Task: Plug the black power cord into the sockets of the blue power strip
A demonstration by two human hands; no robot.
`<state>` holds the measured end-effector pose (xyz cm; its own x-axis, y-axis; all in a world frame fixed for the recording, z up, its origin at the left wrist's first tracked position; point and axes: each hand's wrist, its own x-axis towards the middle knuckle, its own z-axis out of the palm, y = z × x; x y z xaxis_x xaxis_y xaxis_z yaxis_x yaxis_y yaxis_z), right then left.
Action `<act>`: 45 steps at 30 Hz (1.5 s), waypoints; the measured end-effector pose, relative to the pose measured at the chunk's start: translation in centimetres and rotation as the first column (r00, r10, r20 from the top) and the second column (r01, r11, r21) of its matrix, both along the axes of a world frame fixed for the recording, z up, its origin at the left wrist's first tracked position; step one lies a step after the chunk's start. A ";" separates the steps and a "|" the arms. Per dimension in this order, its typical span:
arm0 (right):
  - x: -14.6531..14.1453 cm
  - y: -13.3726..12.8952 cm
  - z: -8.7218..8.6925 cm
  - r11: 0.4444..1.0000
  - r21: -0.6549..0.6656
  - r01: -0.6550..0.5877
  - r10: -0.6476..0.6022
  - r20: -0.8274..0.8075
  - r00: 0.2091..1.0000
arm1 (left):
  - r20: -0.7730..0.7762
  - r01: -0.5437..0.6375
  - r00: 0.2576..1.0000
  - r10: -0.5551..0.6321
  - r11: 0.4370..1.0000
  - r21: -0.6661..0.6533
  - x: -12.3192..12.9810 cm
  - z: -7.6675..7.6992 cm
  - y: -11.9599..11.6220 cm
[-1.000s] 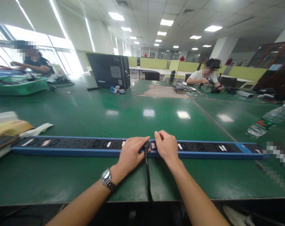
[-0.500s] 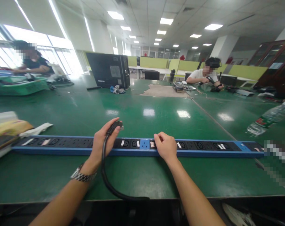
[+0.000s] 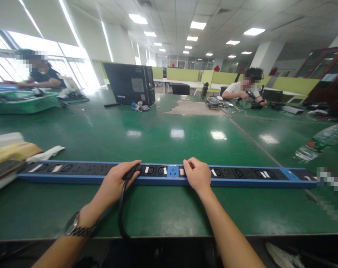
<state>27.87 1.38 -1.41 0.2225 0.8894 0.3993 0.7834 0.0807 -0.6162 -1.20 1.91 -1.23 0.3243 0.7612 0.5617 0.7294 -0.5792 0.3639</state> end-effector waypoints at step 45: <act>-0.1 0.0 -0.1 1.000 0.004 0.018 -0.018 0.020 1.000 | 0.297 0.131 0.947 -0.120 0.991 -0.017 8.8 3.4 -1.7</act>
<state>27.74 1.38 -1.51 0.2306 0.8836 0.4076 0.7971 0.0687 -0.5999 7.57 0.20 2.21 0.2427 0.7466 0.6195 0.5088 -0.6416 0.5740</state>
